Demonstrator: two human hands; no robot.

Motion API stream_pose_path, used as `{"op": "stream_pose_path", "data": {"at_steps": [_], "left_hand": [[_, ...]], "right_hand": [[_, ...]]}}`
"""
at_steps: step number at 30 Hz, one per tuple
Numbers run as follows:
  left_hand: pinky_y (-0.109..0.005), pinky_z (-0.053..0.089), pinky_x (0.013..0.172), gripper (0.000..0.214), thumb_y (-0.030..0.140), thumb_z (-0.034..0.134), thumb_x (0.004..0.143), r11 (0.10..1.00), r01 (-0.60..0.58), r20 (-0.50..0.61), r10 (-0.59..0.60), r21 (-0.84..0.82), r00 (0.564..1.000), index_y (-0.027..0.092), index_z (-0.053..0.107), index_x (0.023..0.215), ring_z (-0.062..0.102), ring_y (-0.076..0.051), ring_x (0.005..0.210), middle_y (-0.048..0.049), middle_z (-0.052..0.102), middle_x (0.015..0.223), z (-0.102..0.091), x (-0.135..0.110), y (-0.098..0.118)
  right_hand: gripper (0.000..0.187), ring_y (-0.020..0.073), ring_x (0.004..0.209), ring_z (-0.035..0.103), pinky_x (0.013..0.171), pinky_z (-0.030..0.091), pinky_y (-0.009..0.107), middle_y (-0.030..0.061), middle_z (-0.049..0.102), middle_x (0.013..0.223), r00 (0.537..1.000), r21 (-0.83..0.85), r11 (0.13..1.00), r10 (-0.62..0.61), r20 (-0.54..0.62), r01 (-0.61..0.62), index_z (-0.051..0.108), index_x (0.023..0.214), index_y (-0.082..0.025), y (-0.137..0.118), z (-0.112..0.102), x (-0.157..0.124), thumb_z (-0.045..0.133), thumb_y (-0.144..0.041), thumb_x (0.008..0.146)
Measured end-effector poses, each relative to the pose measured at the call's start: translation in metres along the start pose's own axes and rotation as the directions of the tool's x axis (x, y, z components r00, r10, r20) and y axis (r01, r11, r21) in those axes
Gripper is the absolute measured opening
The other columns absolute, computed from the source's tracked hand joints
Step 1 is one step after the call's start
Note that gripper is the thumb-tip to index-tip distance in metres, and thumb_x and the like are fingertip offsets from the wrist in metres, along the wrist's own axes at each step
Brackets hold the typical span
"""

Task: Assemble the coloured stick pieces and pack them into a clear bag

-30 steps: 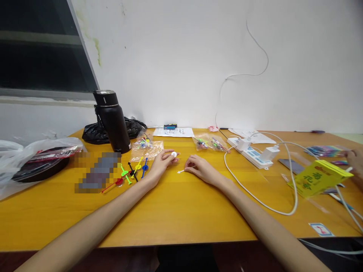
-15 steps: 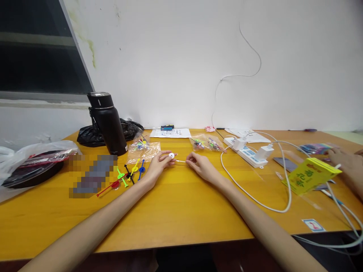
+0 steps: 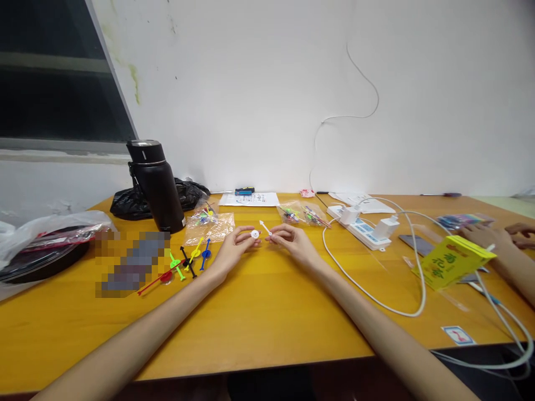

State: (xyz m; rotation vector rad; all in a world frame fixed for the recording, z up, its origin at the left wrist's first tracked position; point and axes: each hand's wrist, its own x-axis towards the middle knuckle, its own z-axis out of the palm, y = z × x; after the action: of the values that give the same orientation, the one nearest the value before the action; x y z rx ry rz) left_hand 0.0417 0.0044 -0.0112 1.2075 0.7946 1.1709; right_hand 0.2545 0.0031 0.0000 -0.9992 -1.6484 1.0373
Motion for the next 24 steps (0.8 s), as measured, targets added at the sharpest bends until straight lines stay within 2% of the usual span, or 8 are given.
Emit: {"op": "stream_pose_path", "data": {"at_steps": [6,10,14,24], "left_hand": [[-0.040,0.053,0.098,0.052,0.037,0.083,0.072,0.995,-0.067,0.066,0.062,0.078,0.996,0.017,0.062,0.115,0.073,-0.023,0.099,-0.0130,0.074,0.113,0.003,0.001,-0.006],[-0.038,0.053,0.096,0.047,0.036,0.081,0.075,0.986,-0.104,0.108,0.090,0.128,0.990,0.019,0.064,0.115,0.072,-0.023,0.101,-0.0120,0.073,0.116,0.005,-0.001,-0.006],[-0.039,0.054,0.097,0.045,0.037,0.081,0.075,0.988,-0.113,0.135,0.098,0.105,0.986,0.018,0.066,0.113,0.071,-0.024,0.105,-0.0132,0.073,0.118,0.007,-0.003,-0.005],[-0.039,0.055,0.094,0.053,0.042,0.081,0.077,0.989,-0.095,0.125,0.080,0.116,0.989,0.019,0.062,0.120,0.074,-0.025,0.101,-0.0132,0.076,0.113,0.004,-0.003,-0.002]], "right_hand": [[0.034,0.0225,0.091,0.072,0.086,0.054,0.034,0.0097,0.077,0.098,0.999,-0.038,0.999,-0.037,0.034,0.038,0.072,0.096,-0.015,-0.005,0.009,-0.003,0.073,-0.047,0.083],[0.033,0.0226,0.092,0.072,0.086,0.055,0.035,0.0092,0.076,0.098,0.997,-0.069,0.996,-0.060,0.042,0.063,0.071,0.096,-0.016,-0.005,0.012,-0.003,0.071,-0.048,0.086],[0.032,0.0213,0.088,0.072,0.082,0.055,0.033,0.0080,0.076,0.093,0.996,-0.121,0.989,-0.086,0.024,0.088,0.067,0.097,-0.017,-0.006,0.013,-0.005,0.067,-0.049,0.089],[0.034,0.0187,0.080,0.070,0.075,0.054,0.030,0.0047,0.073,0.086,0.995,-0.202,0.974,-0.094,0.044,0.101,0.064,0.096,-0.018,-0.007,0.018,-0.010,0.064,-0.051,0.091]]}}
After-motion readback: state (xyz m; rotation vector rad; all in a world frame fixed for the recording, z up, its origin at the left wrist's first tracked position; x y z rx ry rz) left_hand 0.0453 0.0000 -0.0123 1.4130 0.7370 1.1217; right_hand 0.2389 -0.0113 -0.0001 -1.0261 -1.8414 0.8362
